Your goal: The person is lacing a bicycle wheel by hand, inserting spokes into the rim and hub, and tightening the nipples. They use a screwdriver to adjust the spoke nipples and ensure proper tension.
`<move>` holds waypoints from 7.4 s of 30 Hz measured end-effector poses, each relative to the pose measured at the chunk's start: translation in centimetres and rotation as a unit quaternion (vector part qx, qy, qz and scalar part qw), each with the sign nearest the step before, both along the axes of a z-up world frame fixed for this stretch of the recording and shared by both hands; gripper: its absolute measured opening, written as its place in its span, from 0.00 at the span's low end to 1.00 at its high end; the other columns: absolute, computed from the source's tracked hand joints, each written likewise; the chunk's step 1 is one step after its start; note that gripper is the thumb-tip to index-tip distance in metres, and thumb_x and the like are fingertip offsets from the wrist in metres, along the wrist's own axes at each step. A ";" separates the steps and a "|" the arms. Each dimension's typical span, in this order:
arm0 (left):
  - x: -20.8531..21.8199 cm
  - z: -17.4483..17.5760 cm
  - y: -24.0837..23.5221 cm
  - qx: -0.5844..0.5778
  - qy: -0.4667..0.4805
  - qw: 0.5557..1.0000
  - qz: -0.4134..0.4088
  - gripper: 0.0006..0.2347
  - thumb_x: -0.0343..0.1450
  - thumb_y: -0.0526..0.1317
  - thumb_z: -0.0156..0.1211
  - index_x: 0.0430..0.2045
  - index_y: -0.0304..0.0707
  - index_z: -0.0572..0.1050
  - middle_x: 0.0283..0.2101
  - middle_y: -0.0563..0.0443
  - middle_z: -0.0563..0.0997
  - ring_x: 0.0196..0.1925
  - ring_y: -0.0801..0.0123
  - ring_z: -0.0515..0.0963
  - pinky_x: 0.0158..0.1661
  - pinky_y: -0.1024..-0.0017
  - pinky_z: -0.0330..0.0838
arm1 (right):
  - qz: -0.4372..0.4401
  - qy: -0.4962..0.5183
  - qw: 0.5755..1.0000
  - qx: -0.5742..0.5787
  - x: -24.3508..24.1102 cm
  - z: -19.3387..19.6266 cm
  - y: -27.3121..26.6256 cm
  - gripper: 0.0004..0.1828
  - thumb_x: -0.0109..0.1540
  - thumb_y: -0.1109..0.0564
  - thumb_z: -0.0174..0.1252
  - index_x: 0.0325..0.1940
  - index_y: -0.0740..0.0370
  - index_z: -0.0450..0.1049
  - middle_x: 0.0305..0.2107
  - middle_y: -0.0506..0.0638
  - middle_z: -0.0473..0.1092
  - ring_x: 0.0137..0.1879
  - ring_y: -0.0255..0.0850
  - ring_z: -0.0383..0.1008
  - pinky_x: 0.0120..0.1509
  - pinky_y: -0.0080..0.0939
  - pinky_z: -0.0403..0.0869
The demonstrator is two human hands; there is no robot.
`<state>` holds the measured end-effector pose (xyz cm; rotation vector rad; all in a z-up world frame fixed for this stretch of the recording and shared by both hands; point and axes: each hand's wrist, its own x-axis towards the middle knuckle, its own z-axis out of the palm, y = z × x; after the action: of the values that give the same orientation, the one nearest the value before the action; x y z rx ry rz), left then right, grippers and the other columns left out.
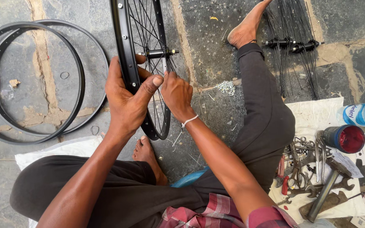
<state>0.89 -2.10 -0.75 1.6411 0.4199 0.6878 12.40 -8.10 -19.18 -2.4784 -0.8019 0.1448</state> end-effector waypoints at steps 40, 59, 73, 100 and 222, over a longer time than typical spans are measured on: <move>-2.4 3.7 -3.1 0.074 0.067 0.995 0.015 0.14 0.71 0.36 0.70 0.40 0.31 0.68 0.31 0.53 0.72 0.32 0.77 0.70 0.32 0.74 0.68 | -0.248 0.042 0.967 -0.042 13.2 -22.3 -20.0 0.11 0.58 0.56 0.66 0.37 0.67 0.76 0.37 0.69 0.76 0.45 0.64 0.78 0.52 0.57 0.75; -2.4 4.3 -2.8 0.016 0.055 0.998 0.032 0.12 0.66 0.41 0.70 0.35 0.34 0.74 0.21 0.49 0.71 0.22 0.72 0.69 0.24 0.67 0.64 | -0.252 0.135 0.956 0.067 11.4 -15.8 -15.4 0.12 0.56 0.56 0.65 0.34 0.70 0.75 0.26 0.62 0.75 0.31 0.53 0.76 0.37 0.52 0.75; -0.7 3.2 -2.4 0.044 0.024 0.997 0.053 0.14 0.69 0.41 0.67 0.33 0.31 0.68 0.29 0.40 0.74 0.32 0.51 0.77 0.33 0.54 0.68 | 0.350 0.120 0.911 0.181 -0.4 29.6 -5.7 0.12 0.70 0.65 0.59 0.57 0.69 0.69 0.43 0.51 0.73 0.51 0.35 0.76 0.57 0.34 0.76; -0.4 3.1 -1.5 0.043 0.028 0.998 0.026 0.11 0.64 0.37 0.62 0.33 0.29 0.69 0.29 0.37 0.77 0.34 0.49 0.78 0.36 0.52 0.69 | 0.405 -0.247 0.880 -0.037 -0.9 30.6 -4.7 0.06 0.61 0.61 0.66 0.36 0.66 0.76 0.27 0.52 0.72 0.32 0.42 0.73 0.35 0.42 0.70; -1.4 3.6 -0.8 0.111 0.051 0.992 0.025 0.20 0.69 0.42 0.78 0.37 0.33 0.66 0.30 0.56 0.72 0.33 0.77 0.68 0.32 0.74 0.67 | -0.069 0.051 0.993 -0.087 12.4 -17.8 -17.7 0.09 0.59 0.63 0.61 0.43 0.64 0.73 0.39 0.62 0.72 0.45 0.58 0.74 0.51 0.57 0.71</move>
<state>-0.49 -2.92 2.89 1.8869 0.4718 0.7103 24.76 -25.83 -36.94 -2.6555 -0.5958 0.2996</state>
